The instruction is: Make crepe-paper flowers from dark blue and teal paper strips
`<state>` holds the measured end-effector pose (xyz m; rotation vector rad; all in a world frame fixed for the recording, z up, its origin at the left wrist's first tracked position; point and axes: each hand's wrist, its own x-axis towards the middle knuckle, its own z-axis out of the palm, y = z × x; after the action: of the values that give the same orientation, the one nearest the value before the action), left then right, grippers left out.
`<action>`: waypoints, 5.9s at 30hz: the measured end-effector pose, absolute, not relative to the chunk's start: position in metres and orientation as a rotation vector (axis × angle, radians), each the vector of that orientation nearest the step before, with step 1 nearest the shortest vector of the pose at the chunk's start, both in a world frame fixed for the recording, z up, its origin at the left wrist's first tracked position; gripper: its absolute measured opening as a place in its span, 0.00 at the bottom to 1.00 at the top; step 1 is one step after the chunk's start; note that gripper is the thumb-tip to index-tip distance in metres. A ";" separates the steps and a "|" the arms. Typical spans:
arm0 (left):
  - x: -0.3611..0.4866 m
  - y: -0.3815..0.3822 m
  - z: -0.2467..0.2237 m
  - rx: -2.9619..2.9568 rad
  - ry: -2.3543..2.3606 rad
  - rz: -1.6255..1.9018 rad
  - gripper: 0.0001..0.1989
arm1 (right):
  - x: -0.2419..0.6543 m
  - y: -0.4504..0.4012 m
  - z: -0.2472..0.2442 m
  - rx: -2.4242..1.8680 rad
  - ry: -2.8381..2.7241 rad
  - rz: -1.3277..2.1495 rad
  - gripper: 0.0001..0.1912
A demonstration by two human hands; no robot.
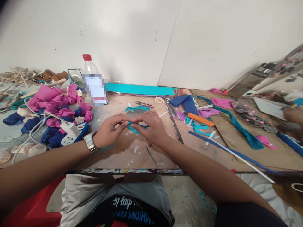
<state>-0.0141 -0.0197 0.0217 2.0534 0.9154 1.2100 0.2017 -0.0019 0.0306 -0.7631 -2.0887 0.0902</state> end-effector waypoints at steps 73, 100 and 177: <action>-0.014 -0.017 0.018 1.919 0.970 1.249 0.10 | 0.200 -0.007 0.032 -0.740 -2.078 0.224 0.04; -0.013 -0.020 0.019 1.969 0.985 1.321 0.06 | 0.201 -0.007 0.032 -0.792 -2.044 0.264 0.06; -0.011 -0.020 0.017 1.910 0.861 1.135 0.10 | 0.200 -0.003 0.033 -0.863 -1.970 0.342 0.21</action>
<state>-0.0113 -0.0205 0.0167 1.9103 0.8609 1.1351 0.2002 -0.0028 0.0328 -0.8634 -1.9701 0.3424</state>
